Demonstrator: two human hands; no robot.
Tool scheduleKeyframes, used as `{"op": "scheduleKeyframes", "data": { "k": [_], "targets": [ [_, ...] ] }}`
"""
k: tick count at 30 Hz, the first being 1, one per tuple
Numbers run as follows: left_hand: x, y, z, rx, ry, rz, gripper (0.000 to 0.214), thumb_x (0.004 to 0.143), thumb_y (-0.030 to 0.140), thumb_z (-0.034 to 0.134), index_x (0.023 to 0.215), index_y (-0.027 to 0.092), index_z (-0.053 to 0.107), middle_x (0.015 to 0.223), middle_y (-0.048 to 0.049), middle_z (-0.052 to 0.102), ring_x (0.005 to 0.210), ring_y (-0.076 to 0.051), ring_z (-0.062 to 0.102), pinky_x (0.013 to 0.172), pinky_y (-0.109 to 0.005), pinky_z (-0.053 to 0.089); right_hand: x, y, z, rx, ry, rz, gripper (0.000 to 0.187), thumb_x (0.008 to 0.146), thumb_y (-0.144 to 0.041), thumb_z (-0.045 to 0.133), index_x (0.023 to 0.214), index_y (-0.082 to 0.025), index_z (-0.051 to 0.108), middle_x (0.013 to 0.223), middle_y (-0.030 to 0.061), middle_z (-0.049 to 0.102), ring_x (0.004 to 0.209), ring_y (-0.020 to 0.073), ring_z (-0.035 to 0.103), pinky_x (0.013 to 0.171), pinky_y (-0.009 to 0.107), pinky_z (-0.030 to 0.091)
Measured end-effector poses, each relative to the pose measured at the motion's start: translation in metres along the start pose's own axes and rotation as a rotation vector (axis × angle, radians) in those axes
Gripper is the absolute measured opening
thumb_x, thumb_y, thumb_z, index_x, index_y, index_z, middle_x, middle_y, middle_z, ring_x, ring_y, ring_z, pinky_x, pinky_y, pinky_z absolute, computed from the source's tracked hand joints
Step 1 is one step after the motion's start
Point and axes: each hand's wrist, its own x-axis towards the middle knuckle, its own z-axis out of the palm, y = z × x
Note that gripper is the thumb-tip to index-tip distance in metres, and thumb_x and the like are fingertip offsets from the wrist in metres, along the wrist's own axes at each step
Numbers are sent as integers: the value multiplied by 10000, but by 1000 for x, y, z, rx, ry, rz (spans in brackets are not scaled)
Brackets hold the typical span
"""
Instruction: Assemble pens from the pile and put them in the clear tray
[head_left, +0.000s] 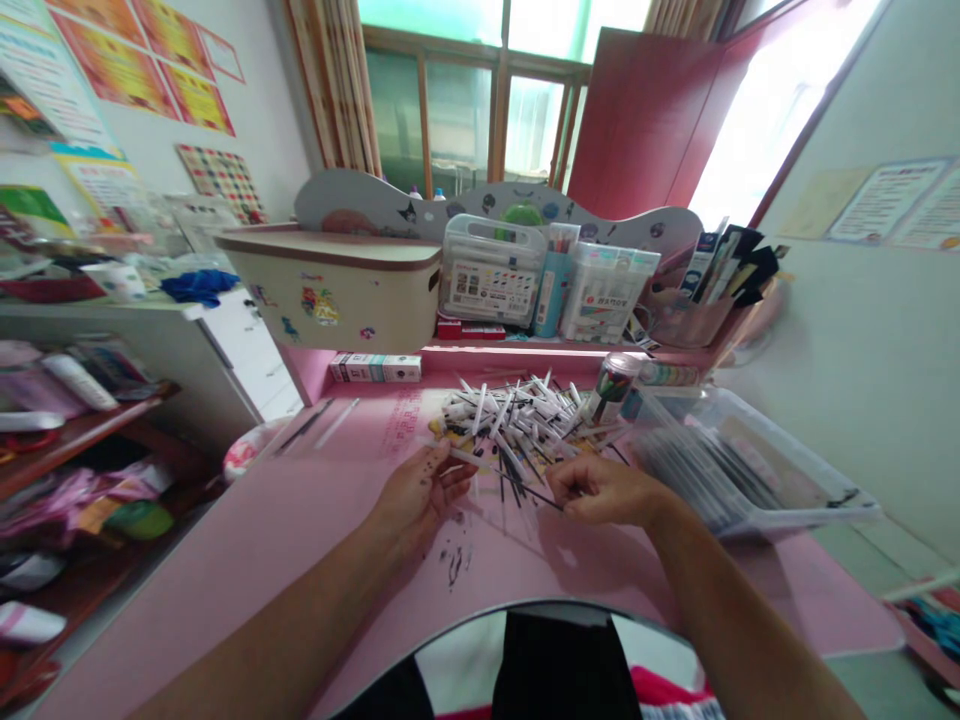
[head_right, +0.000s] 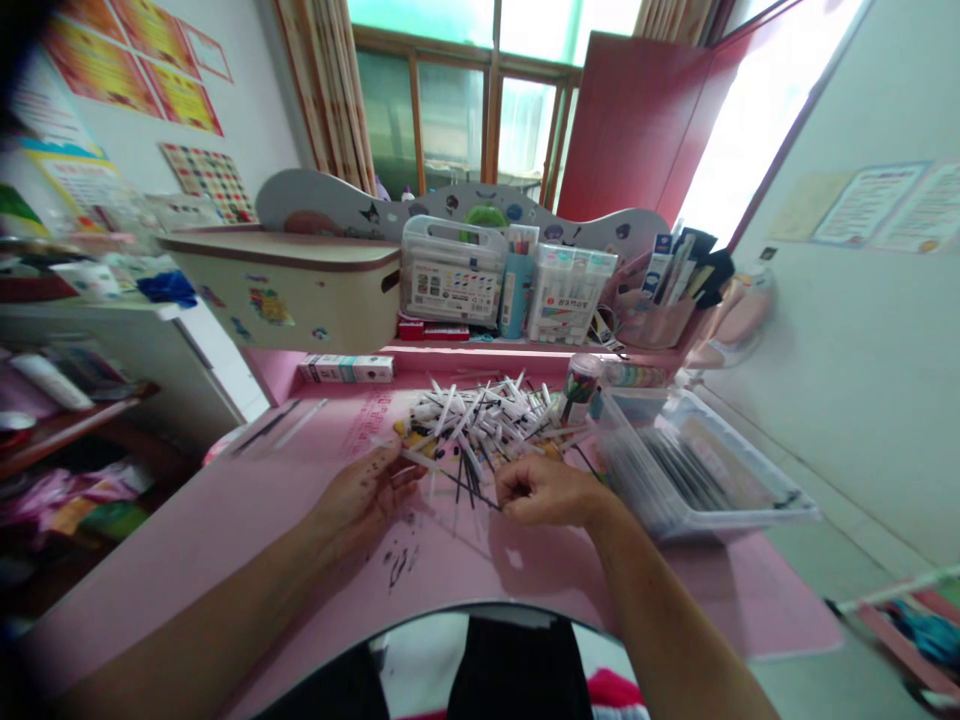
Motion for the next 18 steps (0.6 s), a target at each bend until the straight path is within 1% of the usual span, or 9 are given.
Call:
{"op": "scheduleKeyframes", "data": {
  "k": [7, 14, 18],
  "targets": [
    [3, -1, -2, -3, -31, -2, 147, 969, 114, 512, 883, 104, 631, 741, -79, 723, 579, -132, 695, 483, -191, 556, 1, 3, 0, -8, 8, 29, 70, 604, -235, 526, 617, -183, 480, 624, -46, 422, 612, 105, 393, 572, 252, 281],
    [5, -5, -9, 106, -132, -3, 54, 931, 150, 588, 934, 146, 641, 726, -53, 705, 546, -140, 661, 429, -213, 531, 9, 4, 5, -27, -21, 17, 48, 593, -221, 499, 622, -185, 485, 613, -49, 425, 599, 103, 389, 553, 245, 279],
    [6, -4, -11, 158, -158, 33, 55, 916, 167, 610, 958, 160, 645, 753, -48, 706, 568, -141, 662, 450, -224, 544, 13, 5, 9, -41, -34, 33, 41, 590, -198, 492, 604, -188, 455, 605, -55, 400, 595, 95, 372, 547, 239, 269]
  ]
}}
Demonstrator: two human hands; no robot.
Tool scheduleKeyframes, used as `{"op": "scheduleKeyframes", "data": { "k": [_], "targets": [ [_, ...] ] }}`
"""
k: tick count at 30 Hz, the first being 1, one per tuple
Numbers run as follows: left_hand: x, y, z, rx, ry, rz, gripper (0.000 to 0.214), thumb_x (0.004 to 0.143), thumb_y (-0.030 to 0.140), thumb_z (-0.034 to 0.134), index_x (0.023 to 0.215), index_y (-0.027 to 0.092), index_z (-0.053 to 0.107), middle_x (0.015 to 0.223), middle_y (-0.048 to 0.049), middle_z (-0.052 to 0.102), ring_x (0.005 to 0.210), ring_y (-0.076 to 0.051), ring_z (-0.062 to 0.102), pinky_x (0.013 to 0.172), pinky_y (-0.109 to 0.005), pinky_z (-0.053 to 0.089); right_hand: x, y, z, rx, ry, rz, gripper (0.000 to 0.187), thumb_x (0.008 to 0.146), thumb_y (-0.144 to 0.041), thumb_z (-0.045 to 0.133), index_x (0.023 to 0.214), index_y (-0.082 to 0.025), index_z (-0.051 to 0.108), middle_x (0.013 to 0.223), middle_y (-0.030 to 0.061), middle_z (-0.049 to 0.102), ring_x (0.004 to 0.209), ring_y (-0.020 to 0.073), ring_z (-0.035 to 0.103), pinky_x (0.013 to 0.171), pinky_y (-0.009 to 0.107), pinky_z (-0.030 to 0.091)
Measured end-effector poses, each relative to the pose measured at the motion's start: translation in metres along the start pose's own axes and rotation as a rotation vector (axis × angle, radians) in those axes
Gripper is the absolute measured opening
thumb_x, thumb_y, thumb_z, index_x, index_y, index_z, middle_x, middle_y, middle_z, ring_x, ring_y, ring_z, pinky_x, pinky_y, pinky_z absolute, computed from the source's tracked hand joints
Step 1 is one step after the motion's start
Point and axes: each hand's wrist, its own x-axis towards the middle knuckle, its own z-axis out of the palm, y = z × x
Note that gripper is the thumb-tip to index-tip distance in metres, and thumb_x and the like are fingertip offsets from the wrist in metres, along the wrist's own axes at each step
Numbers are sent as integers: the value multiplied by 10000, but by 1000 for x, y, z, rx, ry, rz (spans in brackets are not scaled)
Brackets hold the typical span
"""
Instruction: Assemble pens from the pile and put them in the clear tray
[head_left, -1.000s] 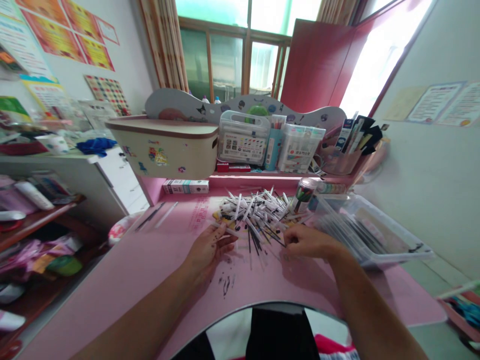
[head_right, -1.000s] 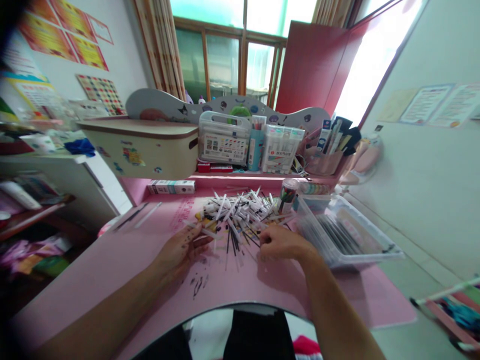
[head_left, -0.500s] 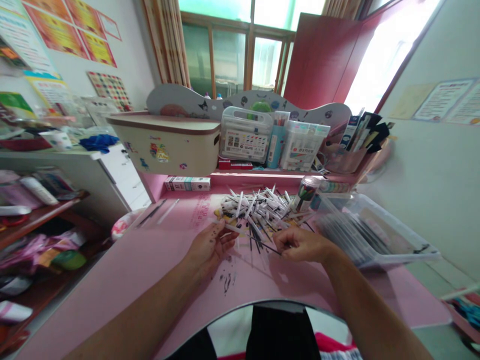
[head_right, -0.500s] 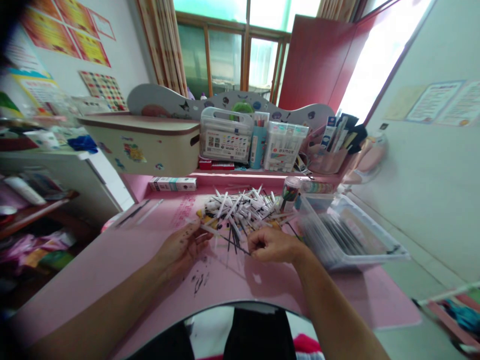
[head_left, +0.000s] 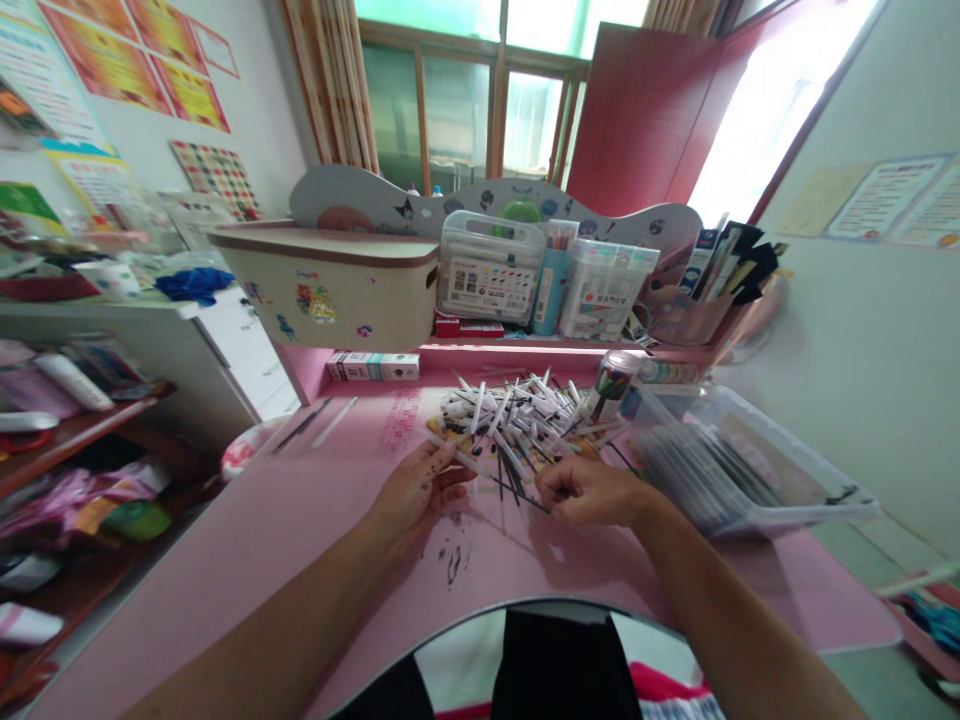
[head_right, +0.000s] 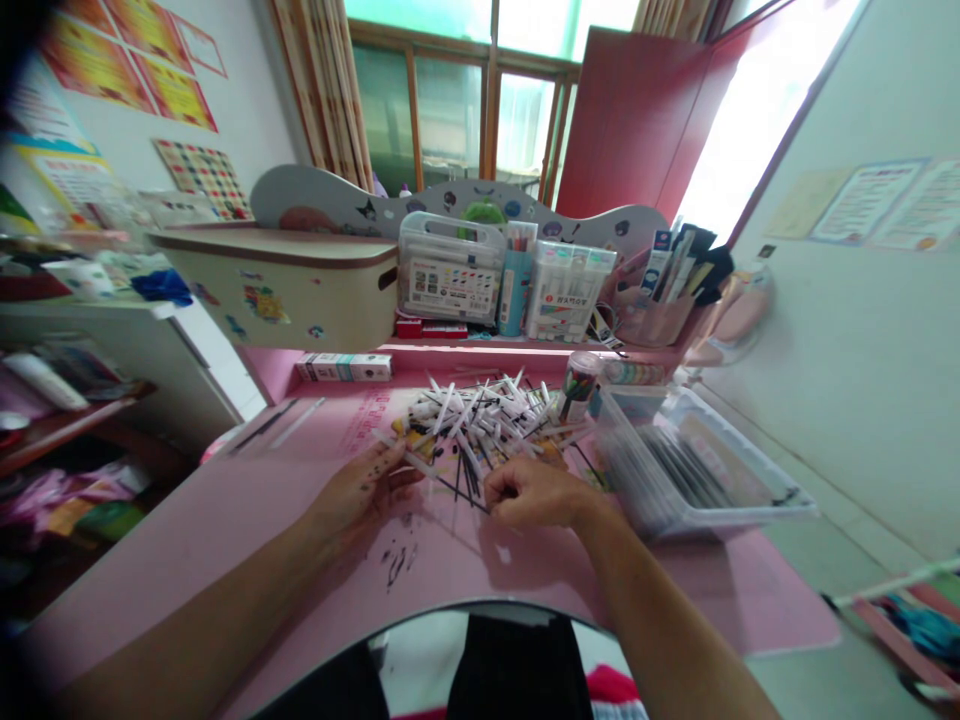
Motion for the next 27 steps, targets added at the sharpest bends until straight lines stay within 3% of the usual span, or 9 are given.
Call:
{"op": "scheduleKeyframes", "data": {
  "k": [4, 9, 12, 17, 21, 23, 25, 27],
  "targets": [
    [-2, 2, 2, 31, -8, 56, 69, 909, 162, 613, 959, 145, 657, 792, -59, 716, 596, -128, 667, 469, -197, 530, 1, -1, 2, -18, -23, -14, 52, 577, -179, 490, 599, -189, 444, 602, -58, 393, 599, 95, 366, 551, 235, 266],
    [-3, 4, 3, 26, 1, 52, 34, 896, 148, 622, 910, 137, 650, 725, -42, 699, 554, -113, 652, 449, -169, 499, 2, -1, 2, 182, -52, -113, 120, 604, -259, 532, 608, -193, 432, 625, -54, 401, 623, 102, 378, 579, 241, 294],
    [-3, 6, 3, 34, 3, 55, 24, 900, 142, 616, 903, 139, 639, 713, -39, 701, 541, -115, 654, 442, -169, 501, 5, -1, 4, 126, 5, -56, 77, 601, -243, 520, 608, -187, 468, 618, -51, 427, 613, 104, 398, 574, 242, 298],
    [-7, 6, 7, 63, -22, 47, 28, 911, 138, 615, 918, 135, 642, 744, -48, 723, 589, -137, 698, 463, -188, 544, 12, -9, 17, 7, 200, 97, 45, 630, -202, 541, 644, -171, 571, 615, -32, 530, 598, 115, 458, 545, 236, 313],
    [-9, 4, 11, -40, -51, -99, 53, 926, 119, 598, 890, 122, 636, 726, -62, 735, 574, -144, 712, 469, -200, 574, 15, -16, 20, 219, 354, -37, 169, 778, -313, 578, 754, -160, 646, 662, -17, 577, 610, 115, 481, 576, 237, 365],
    [-9, 6, 12, -170, -10, -176, 127, 959, 102, 539, 875, 106, 634, 679, -64, 726, 544, -127, 705, 482, -180, 579, 15, -13, 14, 247, 514, -80, 251, 853, -366, 547, 877, -161, 690, 718, -7, 600, 642, 123, 497, 609, 244, 391],
    [-8, 11, 12, -297, 57, -207, 213, 991, 99, 470, 844, 98, 625, 621, -56, 705, 508, -110, 691, 483, -153, 573, 14, -5, 5, 125, 704, -71, 261, 895, -339, 517, 954, -165, 703, 818, 20, 643, 723, 143, 541, 679, 262, 425],
    [-7, 17, 12, -371, 69, -208, 240, 1003, 107, 441, 849, 100, 624, 610, -53, 703, 487, -111, 685, 470, -152, 572, 13, 4, -3, -142, 786, 12, 208, 889, -251, 525, 935, -162, 707, 910, 55, 669, 827, 172, 574, 773, 289, 440]
  ]
}}
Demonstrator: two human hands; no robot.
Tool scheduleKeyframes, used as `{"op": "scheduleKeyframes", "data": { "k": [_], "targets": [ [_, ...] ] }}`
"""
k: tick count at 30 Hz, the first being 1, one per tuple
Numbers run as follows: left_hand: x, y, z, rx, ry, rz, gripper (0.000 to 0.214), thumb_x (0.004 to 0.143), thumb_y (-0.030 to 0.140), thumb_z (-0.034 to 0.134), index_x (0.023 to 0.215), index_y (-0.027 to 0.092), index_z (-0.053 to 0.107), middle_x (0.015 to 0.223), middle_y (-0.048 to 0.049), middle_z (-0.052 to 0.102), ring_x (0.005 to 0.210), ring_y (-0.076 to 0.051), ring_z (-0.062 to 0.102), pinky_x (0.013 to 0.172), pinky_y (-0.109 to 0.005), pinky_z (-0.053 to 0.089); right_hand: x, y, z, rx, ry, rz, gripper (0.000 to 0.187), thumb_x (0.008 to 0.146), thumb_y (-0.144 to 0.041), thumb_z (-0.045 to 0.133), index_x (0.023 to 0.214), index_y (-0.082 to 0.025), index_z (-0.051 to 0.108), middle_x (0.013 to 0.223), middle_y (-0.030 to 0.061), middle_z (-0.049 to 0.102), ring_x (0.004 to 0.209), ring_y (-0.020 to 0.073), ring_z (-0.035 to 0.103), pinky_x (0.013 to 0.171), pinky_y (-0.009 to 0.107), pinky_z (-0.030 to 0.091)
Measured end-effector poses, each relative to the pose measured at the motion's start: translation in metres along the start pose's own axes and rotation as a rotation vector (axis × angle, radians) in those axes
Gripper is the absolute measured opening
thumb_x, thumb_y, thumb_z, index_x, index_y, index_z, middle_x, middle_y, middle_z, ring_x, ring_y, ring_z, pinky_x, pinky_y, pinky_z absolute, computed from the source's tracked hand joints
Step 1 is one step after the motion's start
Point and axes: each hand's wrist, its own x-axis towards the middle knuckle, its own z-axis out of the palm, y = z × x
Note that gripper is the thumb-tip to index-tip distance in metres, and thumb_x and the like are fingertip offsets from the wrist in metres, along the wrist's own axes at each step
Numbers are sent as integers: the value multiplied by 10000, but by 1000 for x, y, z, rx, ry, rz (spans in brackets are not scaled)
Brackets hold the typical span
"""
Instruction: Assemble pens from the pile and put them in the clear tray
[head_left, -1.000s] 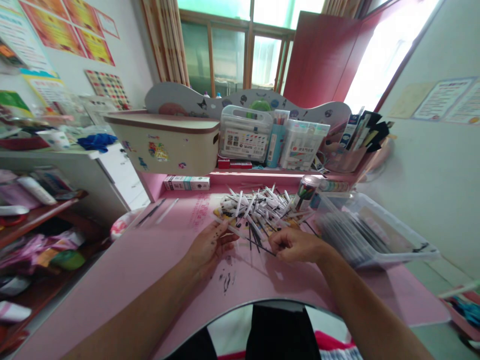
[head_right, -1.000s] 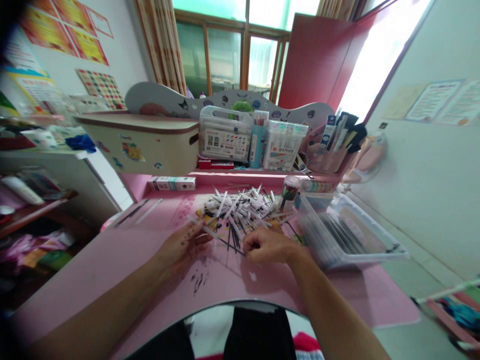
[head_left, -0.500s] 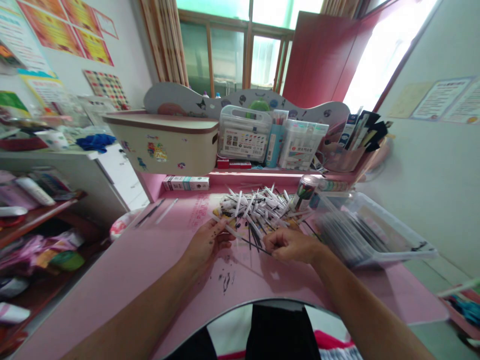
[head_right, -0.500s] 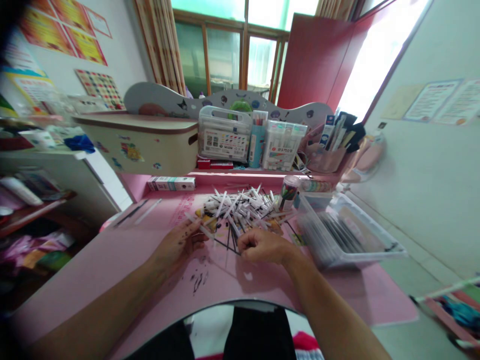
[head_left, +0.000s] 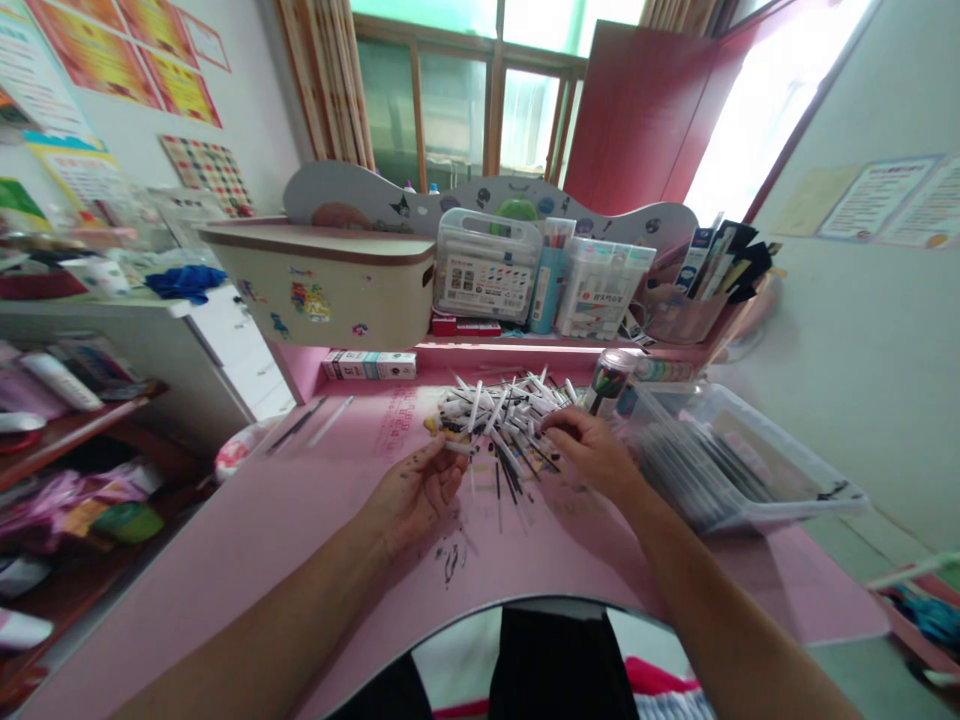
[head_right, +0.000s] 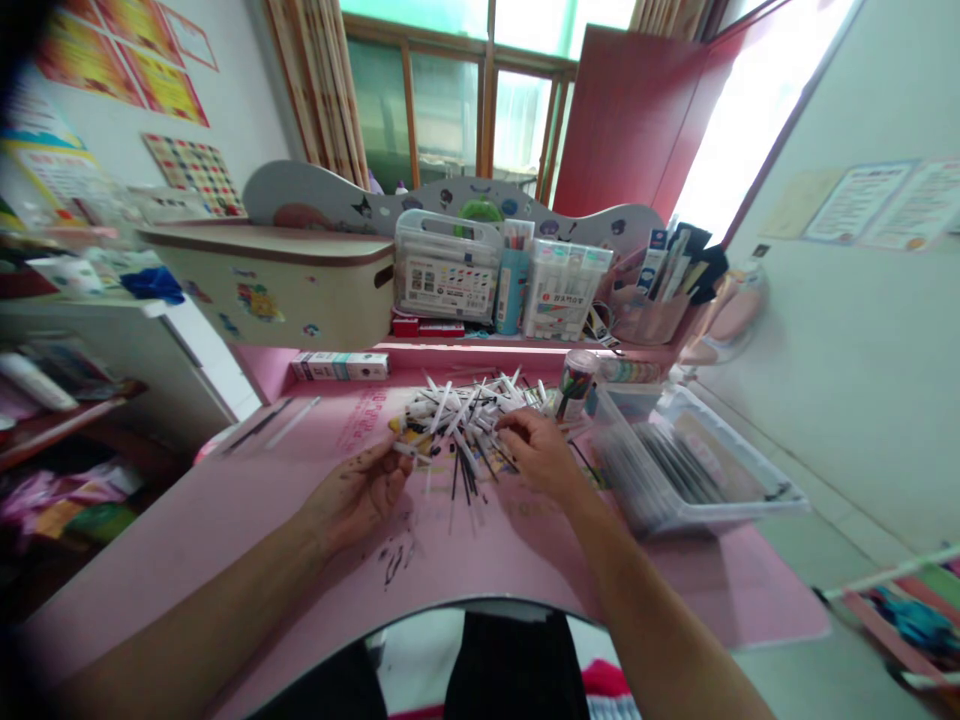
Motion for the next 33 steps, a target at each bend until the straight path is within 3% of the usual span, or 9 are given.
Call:
{"op": "scheduleKeyframes", "data": {
  "k": [4, 9, 13, 26, 29, 33],
  "targets": [
    [-2, 6, 2, -49, -15, 2, 233, 1008, 126, 433, 882, 106, 628, 621, -57, 715, 483, -134, 693, 436, -172, 568, -2, 14, 0, -422, -107, 11, 169, 864, -131, 550, 854, -154, 717, 941, 104, 681, 890, 212, 586, 834, 319, 426],
    [-2, 5, 1, -49, -4, 4, 218, 1006, 131, 436, 875, 119, 609, 603, -45, 706, 475, -134, 688, 428, -171, 556, -10, 17, 5, -653, -173, 33, 230, 895, -91, 510, 935, -153, 728, 1016, 140, 691, 960, 243, 607, 849, 319, 420],
    [1, 1, -1, 22, -15, 27, 222, 1001, 146, 455, 843, 125, 608, 595, -48, 700, 480, -142, 689, 423, -181, 551, -10, 17, 6, -718, -193, 15, 245, 920, -111, 499, 975, -149, 734, 1072, 152, 683, 1010, 256, 600, 866, 323, 415],
    [5, -9, -9, 149, -7, 57, 142, 955, 152, 557, 845, 118, 641, 662, -81, 725, 577, -175, 728, 466, -216, 562, -7, 13, 9, -715, -172, -24, 191, 901, -157, 535, 892, -156, 726, 1030, 153, 689, 998, 267, 588, 894, 347, 406],
    [8, -10, -12, 146, -19, 56, 123, 949, 147, 564, 861, 116, 644, 670, -87, 728, 593, -187, 736, 470, -221, 569, -7, 9, 6, -551, -132, -35, 152, 831, -128, 567, 868, -158, 711, 973, 120, 695, 933, 236, 591, 860, 332, 418],
    [9, -12, -12, 146, -33, 60, 100, 949, 140, 565, 893, 115, 644, 700, -97, 744, 622, -188, 746, 483, -215, 577, -8, 2, 10, -93, -123, 8, 110, 777, -203, 616, 856, -168, 685, 782, 26, 671, 714, 159, 569, 685, 277, 420]
  ]
}}
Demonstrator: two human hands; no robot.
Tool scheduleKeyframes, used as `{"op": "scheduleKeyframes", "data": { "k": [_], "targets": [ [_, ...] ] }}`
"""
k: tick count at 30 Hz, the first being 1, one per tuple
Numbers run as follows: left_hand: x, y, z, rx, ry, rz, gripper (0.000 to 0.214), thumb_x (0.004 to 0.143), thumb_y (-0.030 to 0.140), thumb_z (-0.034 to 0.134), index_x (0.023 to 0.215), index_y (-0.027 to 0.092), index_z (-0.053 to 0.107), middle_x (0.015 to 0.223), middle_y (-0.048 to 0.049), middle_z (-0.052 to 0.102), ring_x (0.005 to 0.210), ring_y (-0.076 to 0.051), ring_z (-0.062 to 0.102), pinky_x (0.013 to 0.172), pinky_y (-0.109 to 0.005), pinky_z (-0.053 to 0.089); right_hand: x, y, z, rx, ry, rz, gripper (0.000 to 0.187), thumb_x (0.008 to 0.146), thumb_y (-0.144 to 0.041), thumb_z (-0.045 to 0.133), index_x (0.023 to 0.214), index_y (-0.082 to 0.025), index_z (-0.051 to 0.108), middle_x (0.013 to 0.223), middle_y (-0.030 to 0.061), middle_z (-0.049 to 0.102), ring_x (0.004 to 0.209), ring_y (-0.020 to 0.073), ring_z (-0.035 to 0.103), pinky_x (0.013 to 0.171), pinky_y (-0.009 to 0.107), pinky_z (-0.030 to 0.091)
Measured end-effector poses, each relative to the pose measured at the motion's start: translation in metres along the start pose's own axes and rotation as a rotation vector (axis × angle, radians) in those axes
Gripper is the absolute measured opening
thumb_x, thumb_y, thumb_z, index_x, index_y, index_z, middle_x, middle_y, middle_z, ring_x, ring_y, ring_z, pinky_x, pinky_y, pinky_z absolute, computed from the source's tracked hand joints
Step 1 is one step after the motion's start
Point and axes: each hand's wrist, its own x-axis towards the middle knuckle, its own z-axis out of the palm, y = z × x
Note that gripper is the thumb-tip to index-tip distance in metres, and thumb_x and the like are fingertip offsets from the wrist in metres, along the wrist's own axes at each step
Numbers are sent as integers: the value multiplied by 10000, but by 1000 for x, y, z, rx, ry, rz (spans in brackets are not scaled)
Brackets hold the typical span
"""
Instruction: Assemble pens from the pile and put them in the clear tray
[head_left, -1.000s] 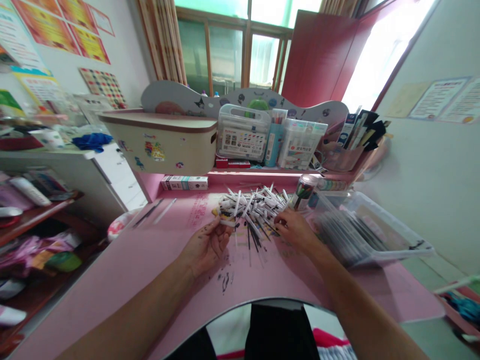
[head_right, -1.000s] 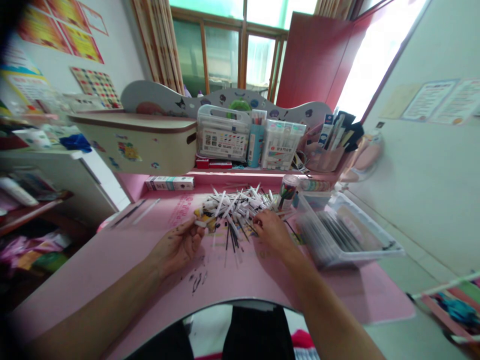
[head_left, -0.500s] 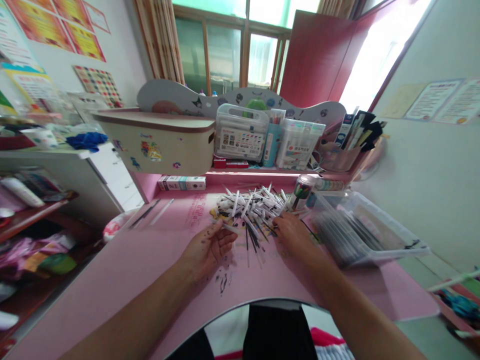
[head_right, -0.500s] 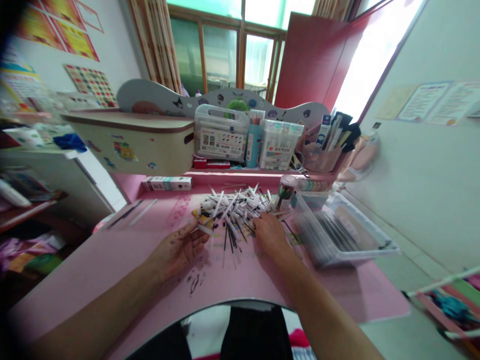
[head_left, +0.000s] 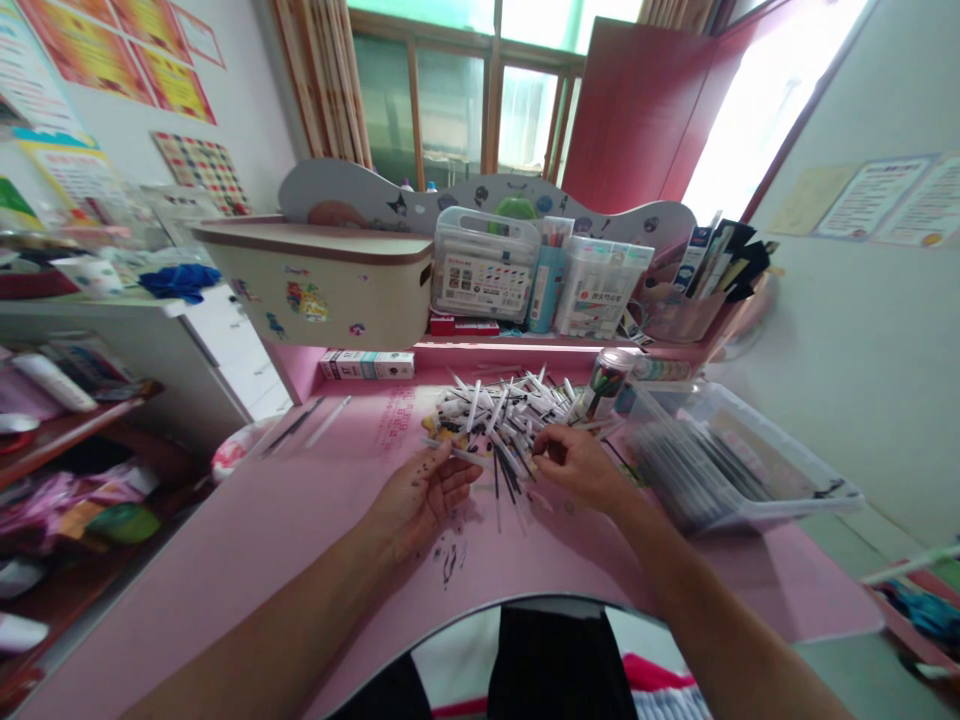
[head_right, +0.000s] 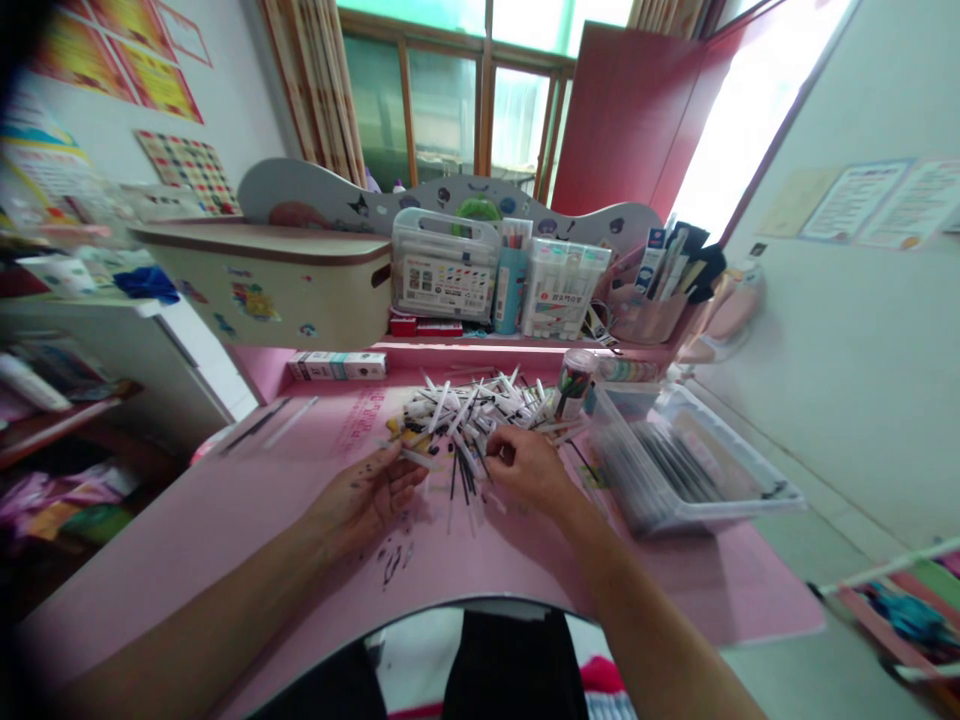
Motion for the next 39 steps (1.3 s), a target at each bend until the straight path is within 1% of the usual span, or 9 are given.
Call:
{"op": "scheduleKeyframes", "data": {
  "k": [5, 11, 14, 17, 23, 29, 32, 35, 39],
  "targets": [
    [-3, 1, 5, 5, 5, -11, 86, 955, 120, 551, 926, 112, 631, 739, -103, 760, 633, -177, 751, 508, -216, 595, -2, -13, 12, 524, 29, 19, 256, 782, -320, 624, 990, -187, 693, 815, 14, 681, 684, 143, 592, 651, 281, 461],
    [-4, 1, 7, -15, 7, -2, 82, 953, 105, 550, 926, 111, 627, 751, -98, 761, 651, -175, 758, 537, -214, 608, -4, -23, 20, 732, 26, 45, 171, 752, -331, 676, 861, -200, 659, 706, -26, 605, 551, 111, 542, 546, 260, 458],
    [-2, 0, 5, -29, -3, -12, 92, 952, 101, 546, 920, 100, 633, 781, -119, 767, 682, -180, 765, 561, -208, 612, -5, -23, 26, 765, 55, 55, 182, 748, -348, 691, 834, -209, 611, 681, -37, 580, 509, 103, 522, 496, 249, 448],
    [-1, 1, 3, -27, -11, -22, 96, 957, 112, 538, 935, 107, 631, 789, -114, 769, 677, -185, 763, 540, -224, 611, -4, -20, 34, 756, 86, 52, 182, 740, -328, 699, 810, -220, 570, 671, -39, 576, 534, 114, 548, 515, 253, 474],
    [-4, 0, 7, -17, -21, -12, 102, 965, 115, 524, 912, 123, 611, 802, -99, 770, 646, -179, 755, 545, -262, 623, -2, -17, 44, 732, 30, 57, 160, 743, -289, 683, 844, -210, 587, 708, -31, 613, 577, 120, 580, 548, 251, 488],
    [-2, -5, 4, 18, -84, 20, 72, 959, 144, 544, 949, 139, 615, 828, -95, 776, 703, -228, 765, 565, -405, 653, -2, -23, 44, 770, 26, 60, 149, 732, -273, 690, 824, -202, 598, 676, -30, 623, 560, 122, 586, 535, 245, 470],
    [0, -6, 1, 15, -115, 27, 68, 959, 148, 550, 981, 142, 613, 856, -103, 780, 720, -231, 768, 603, -440, 659, -3, -24, 43, 739, 34, 58, 142, 733, -273, 690, 816, -195, 604, 680, -25, 629, 562, 120, 585, 542, 244, 465],
    [1, -7, -1, 4, -135, 26, 81, 961, 144, 546, 1017, 152, 604, 876, -106, 784, 743, -228, 773, 626, -424, 661, -4, -26, 42, 708, 33, 66, 140, 757, -294, 675, 834, -192, 617, 682, -19, 633, 567, 128, 584, 549, 254, 461],
    [0, -7, 0, 6, -145, 27, 83, 964, 131, 537, 1022, 162, 587, 884, -98, 787, 771, -228, 777, 625, -417, 661, -7, -27, 42, 509, 106, -6, 121, 855, -294, 591, 788, -202, 630, 684, 2, 622, 617, 145, 556, 596, 275, 430]
  ]
}}
